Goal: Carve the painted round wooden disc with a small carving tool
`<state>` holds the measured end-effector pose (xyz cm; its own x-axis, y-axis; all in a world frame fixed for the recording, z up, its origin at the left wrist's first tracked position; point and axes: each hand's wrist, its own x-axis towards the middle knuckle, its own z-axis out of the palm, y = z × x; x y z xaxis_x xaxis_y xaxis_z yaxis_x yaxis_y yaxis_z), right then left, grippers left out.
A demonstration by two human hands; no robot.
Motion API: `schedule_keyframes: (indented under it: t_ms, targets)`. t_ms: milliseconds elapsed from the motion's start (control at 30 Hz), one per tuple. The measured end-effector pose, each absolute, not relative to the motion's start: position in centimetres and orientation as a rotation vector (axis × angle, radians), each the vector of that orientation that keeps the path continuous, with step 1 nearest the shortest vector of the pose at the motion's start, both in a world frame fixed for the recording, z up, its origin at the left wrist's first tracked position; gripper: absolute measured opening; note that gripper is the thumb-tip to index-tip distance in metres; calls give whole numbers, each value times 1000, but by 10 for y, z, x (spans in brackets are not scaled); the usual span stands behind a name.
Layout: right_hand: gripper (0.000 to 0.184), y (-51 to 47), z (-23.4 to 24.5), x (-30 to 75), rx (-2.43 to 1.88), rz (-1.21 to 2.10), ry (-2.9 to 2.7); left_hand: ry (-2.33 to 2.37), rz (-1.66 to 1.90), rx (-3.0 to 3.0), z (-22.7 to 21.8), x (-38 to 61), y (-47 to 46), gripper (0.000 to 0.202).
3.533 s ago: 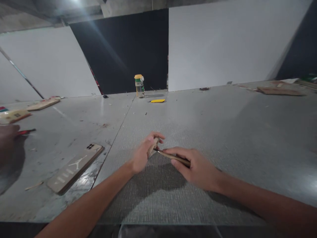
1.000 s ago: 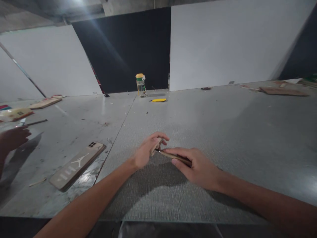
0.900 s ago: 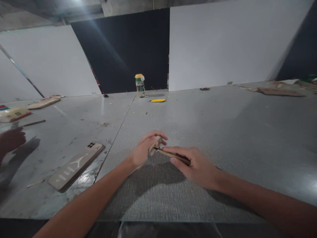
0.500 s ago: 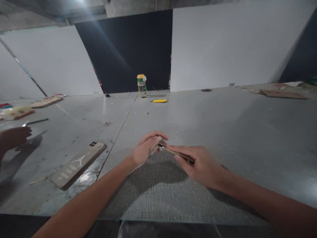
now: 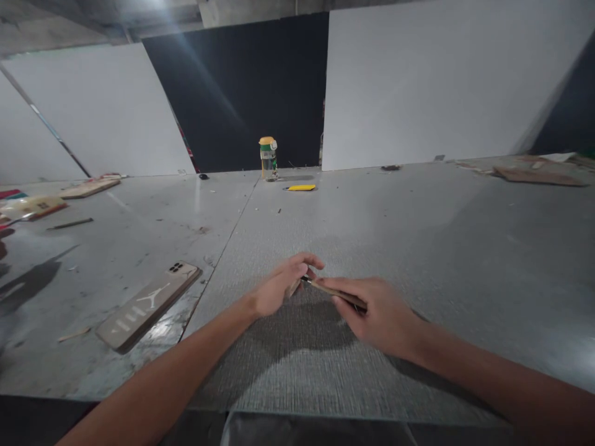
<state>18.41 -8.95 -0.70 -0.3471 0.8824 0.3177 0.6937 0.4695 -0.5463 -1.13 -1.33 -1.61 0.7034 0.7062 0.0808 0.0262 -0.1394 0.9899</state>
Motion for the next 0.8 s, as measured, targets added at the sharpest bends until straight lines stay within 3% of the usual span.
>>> schedule_keyframes:
  t_ms: [800]
  targets:
    - [39,-88,-14,184,-1265,342,-2134,457,753,1324,-13,-3,-13,35]
